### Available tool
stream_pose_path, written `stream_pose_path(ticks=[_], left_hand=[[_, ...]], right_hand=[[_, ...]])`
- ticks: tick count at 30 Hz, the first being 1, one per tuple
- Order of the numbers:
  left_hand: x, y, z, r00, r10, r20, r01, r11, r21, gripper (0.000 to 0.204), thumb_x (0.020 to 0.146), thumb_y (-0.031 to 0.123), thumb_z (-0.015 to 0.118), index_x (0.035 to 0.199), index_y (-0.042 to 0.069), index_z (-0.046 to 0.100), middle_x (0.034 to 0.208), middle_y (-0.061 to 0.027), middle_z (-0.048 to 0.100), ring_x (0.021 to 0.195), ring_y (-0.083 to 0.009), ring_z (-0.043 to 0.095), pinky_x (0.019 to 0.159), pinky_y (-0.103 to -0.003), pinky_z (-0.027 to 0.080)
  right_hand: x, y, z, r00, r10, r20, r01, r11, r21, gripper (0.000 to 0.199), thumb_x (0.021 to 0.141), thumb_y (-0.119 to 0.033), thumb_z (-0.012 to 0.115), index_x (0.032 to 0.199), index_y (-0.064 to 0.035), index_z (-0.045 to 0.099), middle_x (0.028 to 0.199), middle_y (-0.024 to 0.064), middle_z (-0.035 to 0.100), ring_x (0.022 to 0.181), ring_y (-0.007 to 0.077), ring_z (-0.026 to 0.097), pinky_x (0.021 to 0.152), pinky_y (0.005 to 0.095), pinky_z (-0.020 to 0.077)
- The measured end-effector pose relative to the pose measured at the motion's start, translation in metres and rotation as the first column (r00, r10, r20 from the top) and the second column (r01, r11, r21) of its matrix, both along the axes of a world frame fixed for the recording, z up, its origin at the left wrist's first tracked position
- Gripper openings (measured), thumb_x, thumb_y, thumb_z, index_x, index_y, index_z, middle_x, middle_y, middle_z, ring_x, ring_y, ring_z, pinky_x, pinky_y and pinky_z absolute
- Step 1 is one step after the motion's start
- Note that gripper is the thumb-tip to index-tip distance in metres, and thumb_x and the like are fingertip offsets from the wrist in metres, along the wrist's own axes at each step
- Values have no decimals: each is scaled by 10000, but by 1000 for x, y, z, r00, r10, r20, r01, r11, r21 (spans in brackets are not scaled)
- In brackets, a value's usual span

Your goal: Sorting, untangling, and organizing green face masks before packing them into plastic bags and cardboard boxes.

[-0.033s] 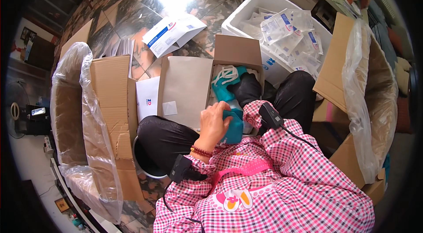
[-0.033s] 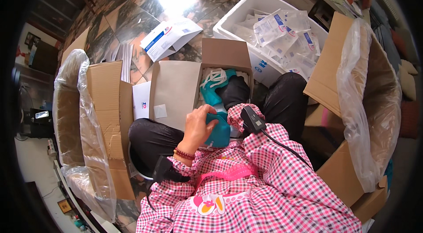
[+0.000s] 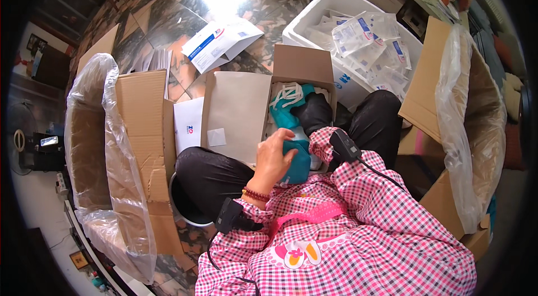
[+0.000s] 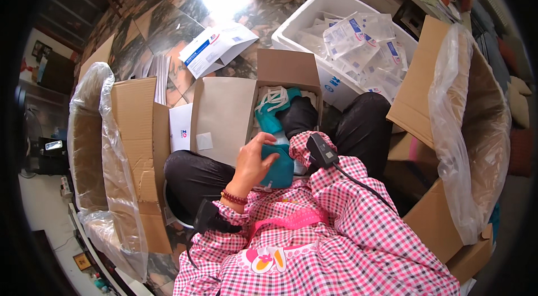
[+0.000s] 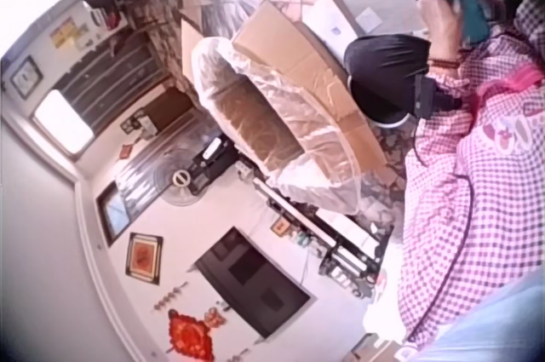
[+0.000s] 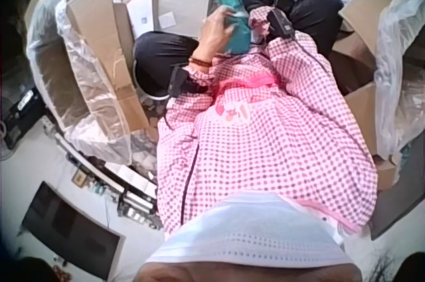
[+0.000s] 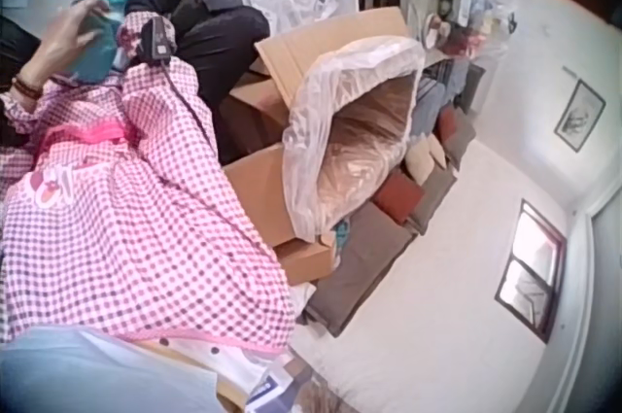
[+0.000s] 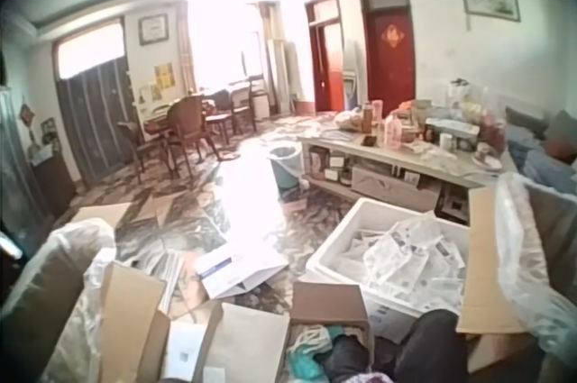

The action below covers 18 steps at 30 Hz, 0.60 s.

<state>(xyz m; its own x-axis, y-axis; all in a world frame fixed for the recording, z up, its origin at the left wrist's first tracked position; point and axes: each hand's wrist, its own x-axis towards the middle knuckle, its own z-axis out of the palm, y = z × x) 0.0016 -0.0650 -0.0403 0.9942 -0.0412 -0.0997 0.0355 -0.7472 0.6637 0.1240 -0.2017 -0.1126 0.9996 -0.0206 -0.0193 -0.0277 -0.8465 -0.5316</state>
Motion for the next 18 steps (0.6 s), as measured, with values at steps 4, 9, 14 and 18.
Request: stream_pose_path(ticks=[4, 9, 14, 18], left_hand=[[-18, 12, -12, 994, 89, -65, -110, 867, -487, 428, 758, 108, 825, 1128, 69, 613, 981, -133, 698, 940, -248, 684, 841, -353, 524], [-36, 20, -7, 954, -5, -299, -95, 943, -318, 321, 777, 129, 801, 1033, 7, 651, 974, -194, 688, 936, -333, 685, 814, -394, 527], [-30, 15, 25, 995, -73, -65, 46, 936, -348, 265, 777, 88, 778, 1002, 8, 664, 975, -174, 667, 895, -353, 665, 783, -410, 518], [-27, 17, 44, 998, -70, 0, 63, 897, -438, 276, 716, 40, 826, 961, 45, 698, 1205, -125, 623, 1055, -292, 621, 864, -360, 507]], right_hand=[[0, -4, 9, 996, 71, -53, -70, 997, 32, 539, 776, -315, 799, 1193, -11, 643, 1145, 234, 660, 1007, 386, 662, 899, 419, 513], [-22, -26, 61, 973, 190, 130, -230, 798, 558, 269, 832, -82, 702, 1095, -27, 701, 1059, 142, 669, 980, 290, 672, 868, 361, 520], [-29, -45, 78, 963, 211, 166, -268, 708, 654, 270, 816, -6, 666, 1071, -63, 735, 1064, 134, 680, 974, 292, 669, 875, 366, 525], [-37, -48, 93, 837, 380, 394, -472, 865, 168, 279, 806, 15, 658, 1060, -67, 740, 1028, 127, 693, 943, 290, 675, 849, 372, 537]])
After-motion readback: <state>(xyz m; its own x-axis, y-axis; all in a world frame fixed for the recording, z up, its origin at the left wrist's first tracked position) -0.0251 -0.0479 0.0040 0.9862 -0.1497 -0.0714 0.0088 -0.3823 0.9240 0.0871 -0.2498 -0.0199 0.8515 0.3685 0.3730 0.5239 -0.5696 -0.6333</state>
